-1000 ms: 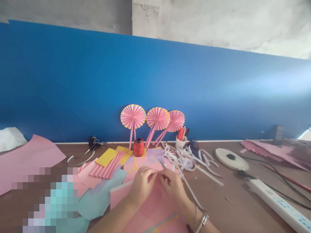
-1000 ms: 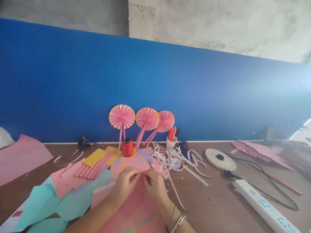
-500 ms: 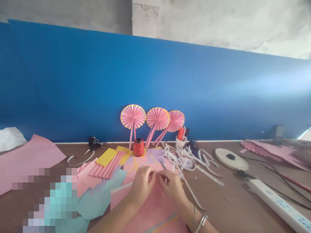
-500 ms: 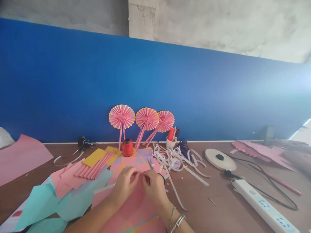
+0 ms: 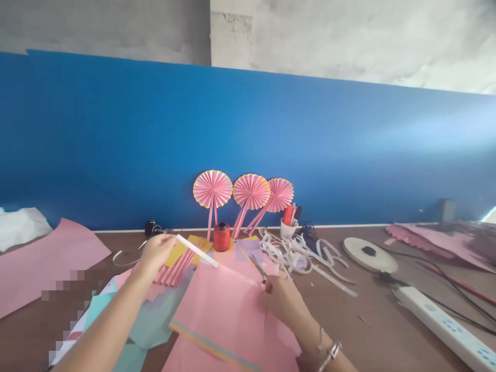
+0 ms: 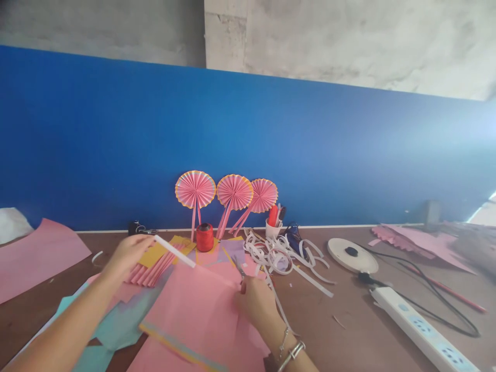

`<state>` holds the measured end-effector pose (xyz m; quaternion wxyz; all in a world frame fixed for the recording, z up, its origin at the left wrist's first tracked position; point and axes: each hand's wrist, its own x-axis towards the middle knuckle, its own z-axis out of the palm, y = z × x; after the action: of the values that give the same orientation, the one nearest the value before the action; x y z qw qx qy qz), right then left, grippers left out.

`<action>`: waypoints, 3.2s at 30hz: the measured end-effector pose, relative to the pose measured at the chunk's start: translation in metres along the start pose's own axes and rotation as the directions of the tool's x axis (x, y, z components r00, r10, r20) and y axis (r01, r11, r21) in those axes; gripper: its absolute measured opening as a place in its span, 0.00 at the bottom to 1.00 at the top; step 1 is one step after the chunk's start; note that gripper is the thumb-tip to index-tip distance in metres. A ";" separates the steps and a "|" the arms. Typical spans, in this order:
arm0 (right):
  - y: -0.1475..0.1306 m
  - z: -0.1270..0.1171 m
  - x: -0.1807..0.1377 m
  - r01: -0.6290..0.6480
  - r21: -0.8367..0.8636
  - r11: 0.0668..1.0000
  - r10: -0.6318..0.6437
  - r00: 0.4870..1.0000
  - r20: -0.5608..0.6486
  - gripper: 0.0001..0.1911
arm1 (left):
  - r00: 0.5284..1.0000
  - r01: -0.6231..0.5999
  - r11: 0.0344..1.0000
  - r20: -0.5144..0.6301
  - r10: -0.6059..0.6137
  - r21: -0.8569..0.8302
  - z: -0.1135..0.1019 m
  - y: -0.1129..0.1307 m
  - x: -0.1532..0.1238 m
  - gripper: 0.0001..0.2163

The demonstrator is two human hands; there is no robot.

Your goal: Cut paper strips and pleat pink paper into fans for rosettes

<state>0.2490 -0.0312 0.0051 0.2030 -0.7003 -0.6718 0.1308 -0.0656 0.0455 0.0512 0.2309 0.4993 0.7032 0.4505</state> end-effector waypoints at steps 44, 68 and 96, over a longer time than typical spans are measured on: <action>0.034 -0.015 0.024 -0.085 -0.278 0.957 0.086 0.996 -0.010 0.14 | 0.206 -0.931 0.354 0.674 0.709 -0.089 0.043 -0.058 -0.136 0.15; -0.002 0.010 0.106 -0.018 -0.222 0.975 0.069 0.971 0.228 0.17 | 0.124 -0.973 0.217 0.629 0.768 -0.074 0.069 -0.095 -0.124 0.15; -0.048 0.013 0.017 0.113 0.486 0.866 -0.292 0.905 0.310 0.12 | 0.913 -0.272 0.950 0.272 0.304 -0.150 0.032 -0.030 -0.110 0.14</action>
<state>0.2018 -0.0122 0.0170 0.2432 -0.5188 -0.7190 0.3934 -0.0128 -0.0443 -0.0043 0.2899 0.6452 0.5543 0.4387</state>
